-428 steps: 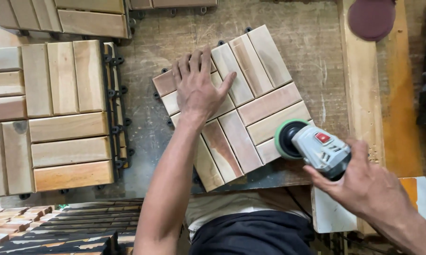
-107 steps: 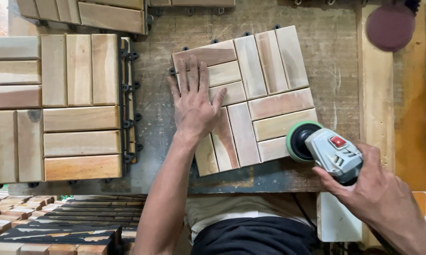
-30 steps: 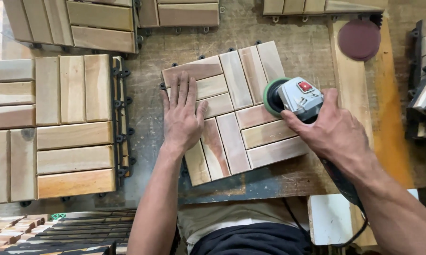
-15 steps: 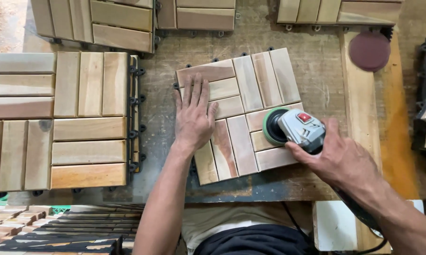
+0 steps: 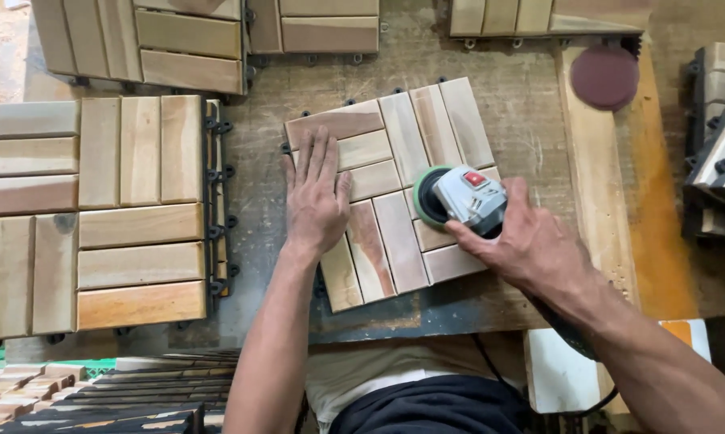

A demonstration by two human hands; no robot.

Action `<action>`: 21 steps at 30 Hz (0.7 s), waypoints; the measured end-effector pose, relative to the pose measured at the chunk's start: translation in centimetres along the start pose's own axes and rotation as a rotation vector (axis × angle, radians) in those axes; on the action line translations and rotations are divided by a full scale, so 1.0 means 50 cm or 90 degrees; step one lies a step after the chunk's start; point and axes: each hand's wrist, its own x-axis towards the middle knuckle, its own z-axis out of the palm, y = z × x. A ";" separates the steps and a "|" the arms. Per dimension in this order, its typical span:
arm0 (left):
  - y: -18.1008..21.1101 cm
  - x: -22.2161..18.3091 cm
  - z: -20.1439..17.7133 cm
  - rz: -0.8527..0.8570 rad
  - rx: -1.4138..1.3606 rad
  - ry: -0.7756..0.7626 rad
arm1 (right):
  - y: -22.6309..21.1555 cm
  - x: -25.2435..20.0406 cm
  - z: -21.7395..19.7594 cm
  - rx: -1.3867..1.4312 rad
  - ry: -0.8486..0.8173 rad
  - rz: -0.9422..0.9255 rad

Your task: Sanding the surface and edges of interlocking wooden deck tiles using a power sander.

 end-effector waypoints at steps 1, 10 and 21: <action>0.001 -0.004 0.000 0.006 -0.003 -0.005 | 0.004 -0.005 -0.015 0.003 0.000 0.008; -0.001 -0.004 0.016 -0.008 -0.023 0.067 | 0.149 -0.006 -0.042 0.732 0.145 0.060; 0.205 -0.097 0.023 0.115 -0.025 0.029 | 0.395 0.216 -0.123 0.698 0.413 -0.152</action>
